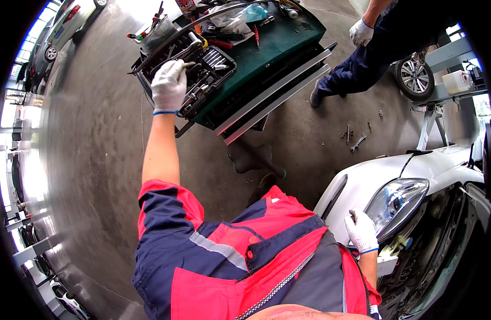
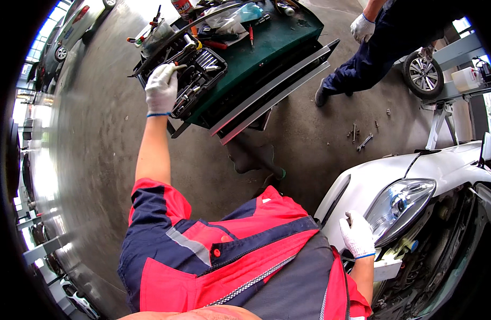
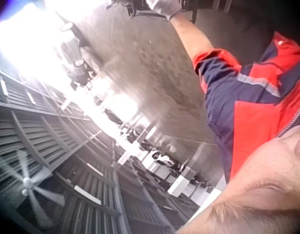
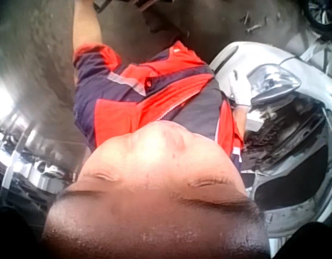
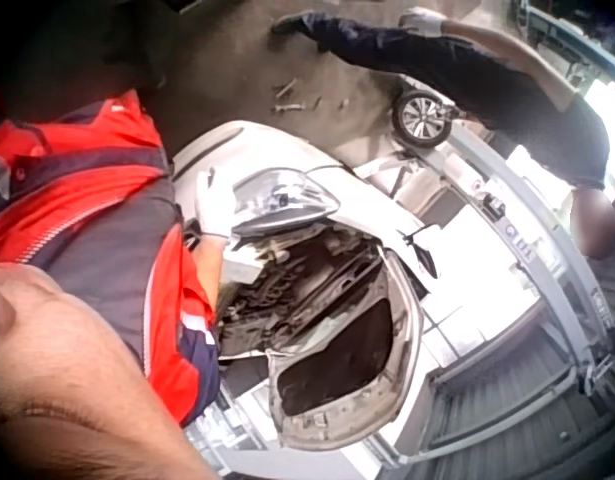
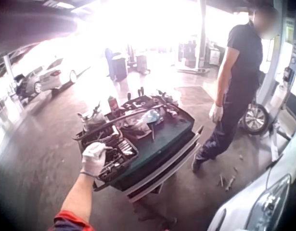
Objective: The person removes a plastic engine cover, selects a socket wrench from a tool cart, and uses it to loosen and remove bolts from the engine bay. The person then removes a metal bracket and continues to work on components within the engine compartment.
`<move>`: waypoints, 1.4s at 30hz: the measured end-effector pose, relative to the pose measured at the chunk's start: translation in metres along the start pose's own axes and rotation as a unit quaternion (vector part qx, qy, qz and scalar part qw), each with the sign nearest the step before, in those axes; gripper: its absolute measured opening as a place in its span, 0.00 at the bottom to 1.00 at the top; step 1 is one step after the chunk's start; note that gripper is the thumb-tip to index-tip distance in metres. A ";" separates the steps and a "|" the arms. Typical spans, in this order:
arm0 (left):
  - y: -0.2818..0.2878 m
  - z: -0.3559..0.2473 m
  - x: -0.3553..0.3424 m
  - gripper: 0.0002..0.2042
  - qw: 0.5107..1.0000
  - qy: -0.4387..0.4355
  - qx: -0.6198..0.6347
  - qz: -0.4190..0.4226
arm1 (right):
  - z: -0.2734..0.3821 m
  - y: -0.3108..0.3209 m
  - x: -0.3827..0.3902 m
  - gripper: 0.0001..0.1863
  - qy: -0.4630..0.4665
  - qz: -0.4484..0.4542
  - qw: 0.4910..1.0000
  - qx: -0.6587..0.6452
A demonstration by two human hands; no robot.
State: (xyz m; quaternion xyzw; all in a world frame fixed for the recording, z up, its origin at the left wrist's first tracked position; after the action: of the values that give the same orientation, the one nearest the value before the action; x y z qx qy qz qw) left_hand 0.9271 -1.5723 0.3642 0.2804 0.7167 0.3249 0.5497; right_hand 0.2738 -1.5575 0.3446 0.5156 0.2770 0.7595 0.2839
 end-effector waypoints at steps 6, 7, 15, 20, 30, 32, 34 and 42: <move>-0.005 -0.021 0.039 0.15 0.998 -0.022 0.001 0.054 | 0.003 -0.001 0.002 0.19 -0.017 0.025 0.999 0.011; -0.002 -0.027 0.039 0.15 0.997 0.016 0.029 0.073 | 0.003 0.000 0.003 0.19 -0.019 0.022 1.000 0.009; 0.005 -0.039 0.019 0.15 0.997 0.036 -0.005 0.068 | 0.004 0.002 0.003 0.20 -0.032 0.032 0.999 -0.001; -0.024 -0.003 -0.008 0.18 0.946 0.150 -0.025 0.285 | 0.002 0.000 0.003 0.21 -0.042 0.036 0.998 0.012; -0.024 0.051 -0.034 0.15 0.949 0.226 0.041 0.214 | -0.013 -0.011 0.009 0.21 -0.044 0.025 0.999 -0.003; -0.026 0.073 -0.040 0.16 0.933 0.259 -0.037 0.245 | -0.014 -0.010 0.011 0.21 -0.052 0.028 0.998 0.002; -0.031 0.103 -0.043 0.18 0.924 0.267 -0.081 0.262 | -0.015 -0.009 0.011 0.21 -0.055 0.027 0.998 0.004; -0.059 0.130 -0.039 0.22 0.853 0.278 -0.115 0.426 | -0.021 -0.011 0.012 0.21 -0.053 0.025 0.998 0.006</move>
State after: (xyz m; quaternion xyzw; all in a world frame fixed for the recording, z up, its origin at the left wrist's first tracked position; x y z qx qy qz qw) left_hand 1.0602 -1.6188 0.3186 0.3914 0.6075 0.6716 0.1634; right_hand 0.2520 -1.5441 0.3371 0.5639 0.2533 0.7361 0.2759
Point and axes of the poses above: each hand's wrist, its own x-axis away from the middle knuckle, its own y-axis out of the back of the hand, z = x × y, the point moved 7 cm from there along -x, towards the middle knuckle, and after that the axes turned 11 degrees about z, right-handed, at the moved point
